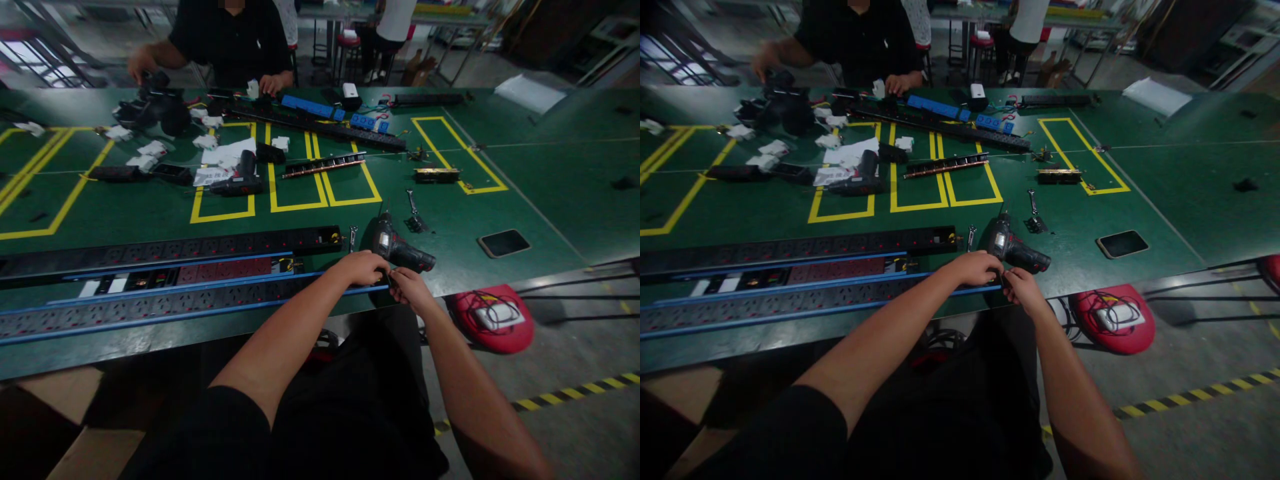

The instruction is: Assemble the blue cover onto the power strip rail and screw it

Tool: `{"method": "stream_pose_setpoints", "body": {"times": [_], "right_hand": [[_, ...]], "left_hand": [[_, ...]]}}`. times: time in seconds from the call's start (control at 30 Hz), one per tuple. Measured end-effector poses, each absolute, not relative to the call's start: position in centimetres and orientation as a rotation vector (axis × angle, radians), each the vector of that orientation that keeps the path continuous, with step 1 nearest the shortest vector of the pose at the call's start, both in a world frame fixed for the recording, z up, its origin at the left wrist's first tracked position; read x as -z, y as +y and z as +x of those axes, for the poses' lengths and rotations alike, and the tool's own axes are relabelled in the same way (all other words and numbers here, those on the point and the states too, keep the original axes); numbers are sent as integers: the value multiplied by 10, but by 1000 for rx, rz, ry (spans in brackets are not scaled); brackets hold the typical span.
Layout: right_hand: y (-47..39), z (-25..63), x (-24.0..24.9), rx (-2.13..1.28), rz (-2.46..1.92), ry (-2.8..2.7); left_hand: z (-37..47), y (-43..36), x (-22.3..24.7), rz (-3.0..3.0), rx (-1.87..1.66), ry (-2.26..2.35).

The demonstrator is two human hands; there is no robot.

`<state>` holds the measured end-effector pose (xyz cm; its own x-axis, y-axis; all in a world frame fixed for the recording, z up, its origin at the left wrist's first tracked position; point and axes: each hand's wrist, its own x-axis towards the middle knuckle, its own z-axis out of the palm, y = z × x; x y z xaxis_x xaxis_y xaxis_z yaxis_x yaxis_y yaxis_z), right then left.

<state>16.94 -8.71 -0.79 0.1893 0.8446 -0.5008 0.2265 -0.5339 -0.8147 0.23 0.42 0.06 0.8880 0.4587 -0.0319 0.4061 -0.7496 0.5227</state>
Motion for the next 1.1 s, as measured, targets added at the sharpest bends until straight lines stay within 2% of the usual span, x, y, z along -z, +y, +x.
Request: {"method": "stream_pose_setpoints", "body": {"times": [1.1], "right_hand": [[-89,170,8,-1378,-1829,-1006]], "left_hand": [[1,3,-1,2521,-138,646]]}}
